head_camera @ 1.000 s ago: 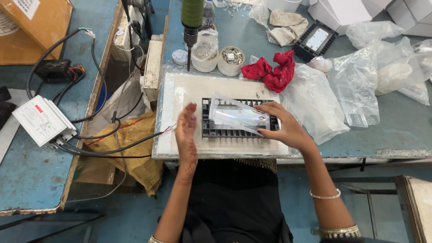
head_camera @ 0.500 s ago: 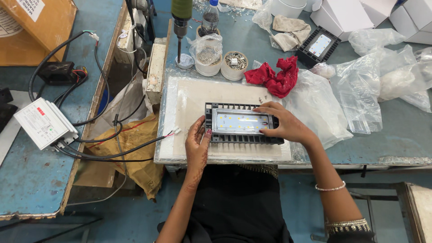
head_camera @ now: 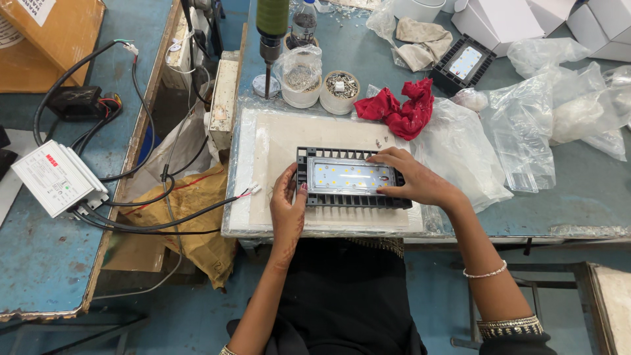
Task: The person assembles LED light fixtures on a workbench. They connect wires to the LED module, use a green power drill to fasten screws into the fixture, and handle a clear plastic cover. The person places the assembled unit aside and picks up another fixture to continue the process.
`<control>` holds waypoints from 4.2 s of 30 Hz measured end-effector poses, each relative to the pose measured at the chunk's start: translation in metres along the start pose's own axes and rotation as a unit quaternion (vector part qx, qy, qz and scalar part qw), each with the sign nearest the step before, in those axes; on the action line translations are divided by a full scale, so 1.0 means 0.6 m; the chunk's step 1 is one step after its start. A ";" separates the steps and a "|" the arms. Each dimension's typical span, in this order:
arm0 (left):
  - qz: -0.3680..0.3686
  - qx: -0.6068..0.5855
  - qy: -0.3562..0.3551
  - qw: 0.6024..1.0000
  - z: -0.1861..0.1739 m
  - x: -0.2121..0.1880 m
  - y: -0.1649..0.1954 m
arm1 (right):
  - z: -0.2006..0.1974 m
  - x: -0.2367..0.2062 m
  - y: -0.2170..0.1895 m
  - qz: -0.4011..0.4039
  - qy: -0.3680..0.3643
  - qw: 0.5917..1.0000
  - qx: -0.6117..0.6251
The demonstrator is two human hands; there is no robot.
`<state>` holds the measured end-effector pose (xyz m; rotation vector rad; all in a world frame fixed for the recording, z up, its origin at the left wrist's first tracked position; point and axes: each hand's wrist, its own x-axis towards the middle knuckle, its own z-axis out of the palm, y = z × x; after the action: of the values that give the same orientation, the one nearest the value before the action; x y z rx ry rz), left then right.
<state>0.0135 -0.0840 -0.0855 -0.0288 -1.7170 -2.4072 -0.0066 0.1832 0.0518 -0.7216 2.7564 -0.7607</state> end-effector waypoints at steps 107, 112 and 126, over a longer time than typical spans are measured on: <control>-0.066 0.475 -0.124 0.868 0.045 0.112 0.071 | 0.297 -0.157 -0.060 0.141 0.209 0.788 0.562; 0.149 0.599 -0.125 0.777 0.082 0.093 0.068 | 0.239 -0.227 0.041 0.193 0.429 0.797 0.379; 0.182 0.631 -0.390 0.645 0.176 0.023 0.093 | 0.162 -0.228 0.124 0.244 0.631 0.727 0.119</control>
<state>-0.0008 -0.0041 0.0032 -1.1688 -2.9100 -0.4358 0.1110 0.2661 -0.0626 0.9929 3.4019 -1.8969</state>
